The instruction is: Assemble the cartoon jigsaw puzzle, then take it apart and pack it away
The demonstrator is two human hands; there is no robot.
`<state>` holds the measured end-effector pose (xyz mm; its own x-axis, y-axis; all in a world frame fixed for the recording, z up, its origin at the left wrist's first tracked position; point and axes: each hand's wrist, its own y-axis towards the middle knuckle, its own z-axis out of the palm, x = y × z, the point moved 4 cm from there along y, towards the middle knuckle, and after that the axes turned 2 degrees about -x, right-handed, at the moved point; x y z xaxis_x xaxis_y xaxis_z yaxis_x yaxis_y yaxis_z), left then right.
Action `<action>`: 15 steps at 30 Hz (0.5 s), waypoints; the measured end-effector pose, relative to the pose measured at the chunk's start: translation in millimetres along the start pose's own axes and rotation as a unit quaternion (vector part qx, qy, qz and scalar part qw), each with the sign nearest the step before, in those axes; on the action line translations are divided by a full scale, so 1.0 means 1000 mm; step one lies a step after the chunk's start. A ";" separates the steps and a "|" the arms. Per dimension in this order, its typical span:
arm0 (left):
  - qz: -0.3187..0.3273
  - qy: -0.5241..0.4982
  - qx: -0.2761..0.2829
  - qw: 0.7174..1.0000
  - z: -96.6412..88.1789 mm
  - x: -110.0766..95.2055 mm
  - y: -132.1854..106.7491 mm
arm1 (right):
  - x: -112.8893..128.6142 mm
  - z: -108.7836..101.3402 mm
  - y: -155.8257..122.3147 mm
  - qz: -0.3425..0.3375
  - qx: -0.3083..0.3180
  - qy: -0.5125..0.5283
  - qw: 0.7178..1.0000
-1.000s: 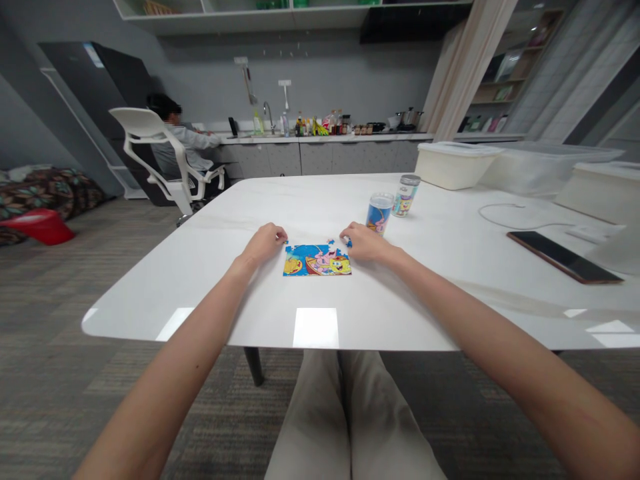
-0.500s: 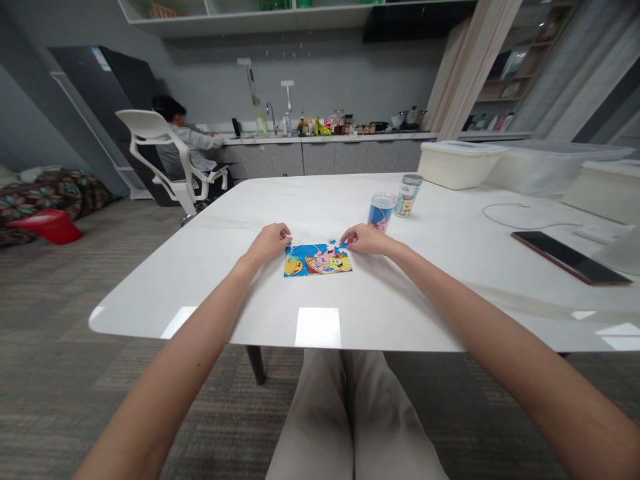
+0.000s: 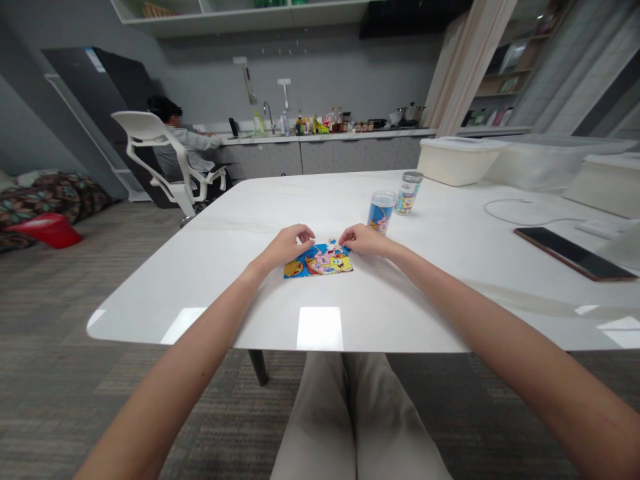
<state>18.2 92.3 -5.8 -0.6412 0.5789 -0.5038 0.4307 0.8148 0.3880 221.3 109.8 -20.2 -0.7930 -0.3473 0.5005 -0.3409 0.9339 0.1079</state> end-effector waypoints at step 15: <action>0.030 -0.005 0.035 0.999 0.004 -0.009 -0.002 | 0.005 -0.002 0.001 -0.018 -0.060 0.107 0.992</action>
<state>25.9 85.8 -4.7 -0.6071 0.6261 -0.4894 0.5114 0.7792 0.3624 217.5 109.1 -15.8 -0.6517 -0.3661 0.6643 -0.2939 0.9293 0.2238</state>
